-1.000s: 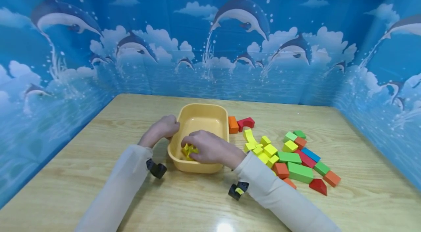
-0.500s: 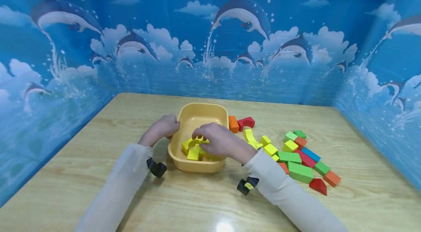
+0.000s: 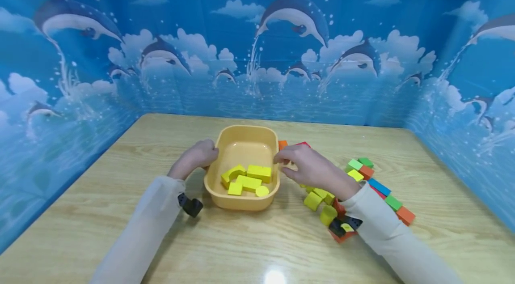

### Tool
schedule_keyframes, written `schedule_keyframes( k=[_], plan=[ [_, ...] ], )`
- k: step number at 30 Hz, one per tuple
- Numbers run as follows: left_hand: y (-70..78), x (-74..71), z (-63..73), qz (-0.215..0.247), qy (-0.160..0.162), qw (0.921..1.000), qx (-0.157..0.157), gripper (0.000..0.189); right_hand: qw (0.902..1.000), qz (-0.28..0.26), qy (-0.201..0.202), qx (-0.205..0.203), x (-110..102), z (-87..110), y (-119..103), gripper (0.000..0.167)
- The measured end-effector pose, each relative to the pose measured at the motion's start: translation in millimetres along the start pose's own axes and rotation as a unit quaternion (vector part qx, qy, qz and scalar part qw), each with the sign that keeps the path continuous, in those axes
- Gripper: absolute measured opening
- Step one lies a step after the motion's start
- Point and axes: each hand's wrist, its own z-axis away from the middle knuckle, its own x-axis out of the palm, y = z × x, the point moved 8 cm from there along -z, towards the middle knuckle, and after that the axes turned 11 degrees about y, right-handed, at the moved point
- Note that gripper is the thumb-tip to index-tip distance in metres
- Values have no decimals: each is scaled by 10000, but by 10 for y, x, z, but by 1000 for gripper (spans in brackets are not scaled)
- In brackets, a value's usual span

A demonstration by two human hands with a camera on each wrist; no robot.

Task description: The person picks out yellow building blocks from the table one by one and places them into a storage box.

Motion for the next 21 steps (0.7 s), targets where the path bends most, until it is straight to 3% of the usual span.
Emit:
schedule_keyframes(
  k=[5,11,21],
  plan=[
    [7,6,6,29,-8,10000,-40,24,9985,138,-373,384,-34,346,142,22],
    [-22,-3,5,37,0,10000,-61,25,9873,-31,-1305,902,36,671,214,21],
    [1,-1,6,33,-14,10000,-34,25,9702,177,-1996,1365,107,917,233,27]
  ],
)
